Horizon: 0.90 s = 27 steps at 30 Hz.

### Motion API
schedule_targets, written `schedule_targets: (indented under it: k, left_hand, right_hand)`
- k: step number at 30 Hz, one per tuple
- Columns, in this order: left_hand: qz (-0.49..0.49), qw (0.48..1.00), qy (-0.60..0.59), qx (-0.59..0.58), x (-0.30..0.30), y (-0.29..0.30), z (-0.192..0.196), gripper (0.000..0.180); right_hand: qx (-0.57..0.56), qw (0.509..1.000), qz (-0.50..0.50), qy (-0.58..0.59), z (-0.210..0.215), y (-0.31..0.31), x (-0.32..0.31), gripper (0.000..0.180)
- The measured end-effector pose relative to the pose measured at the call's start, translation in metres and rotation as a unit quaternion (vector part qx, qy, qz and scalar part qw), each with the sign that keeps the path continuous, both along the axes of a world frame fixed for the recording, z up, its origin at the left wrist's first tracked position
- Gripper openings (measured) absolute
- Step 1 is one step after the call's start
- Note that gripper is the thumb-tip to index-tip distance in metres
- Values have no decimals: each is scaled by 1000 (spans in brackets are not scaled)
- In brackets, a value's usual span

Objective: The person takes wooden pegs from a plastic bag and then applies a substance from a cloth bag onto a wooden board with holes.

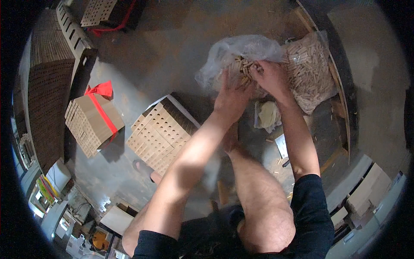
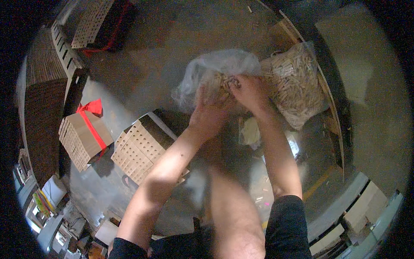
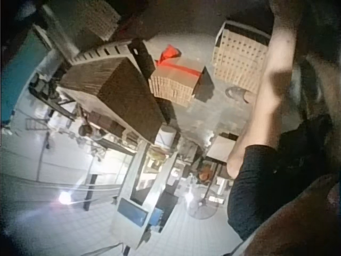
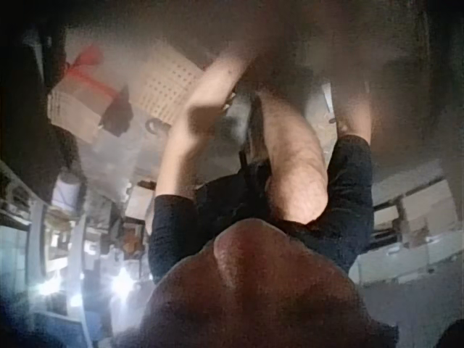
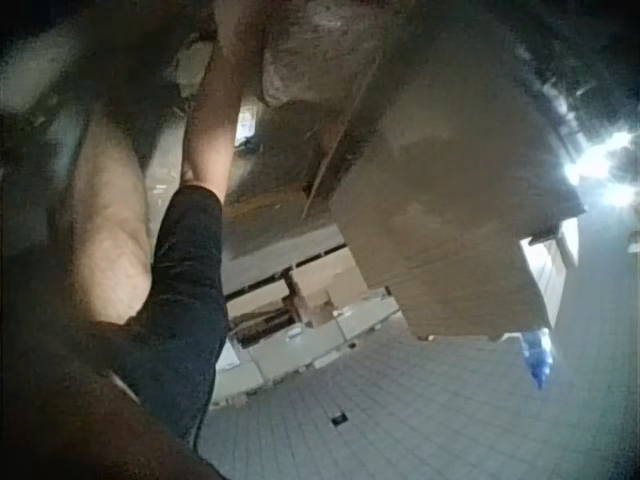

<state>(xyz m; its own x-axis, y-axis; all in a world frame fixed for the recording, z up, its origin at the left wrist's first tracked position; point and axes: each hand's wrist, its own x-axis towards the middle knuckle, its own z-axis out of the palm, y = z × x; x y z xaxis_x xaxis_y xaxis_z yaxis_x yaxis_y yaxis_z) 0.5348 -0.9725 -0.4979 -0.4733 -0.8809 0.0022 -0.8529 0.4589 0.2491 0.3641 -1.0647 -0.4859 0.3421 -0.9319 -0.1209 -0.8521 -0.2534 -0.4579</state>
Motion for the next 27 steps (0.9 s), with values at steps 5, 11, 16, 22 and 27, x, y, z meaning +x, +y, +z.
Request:
schedule_targets:
  k: [5,11,16,22,27]
  left_hand:
    - [-72,964,-99,237,15,-3,17,46]
    - [-93,955,-152,235,24,6,44,48]
    - [-11,996,19,82,33,35,60,42]
    - [81,970,200,109,47,64,106,30]
    - [169,936,282,124,66,109,124,18]
  right_hand:
    - [153,970,-106,155,5,8,-15,51]
    - [74,993,-81,48,-21,20,-35,50]
    - [33,979,-102,-175,12,62,-35,40]
    - [-12,979,-194,-68,-14,168,-82,43]
    - [-42,985,-119,121,-44,206,-90,53]
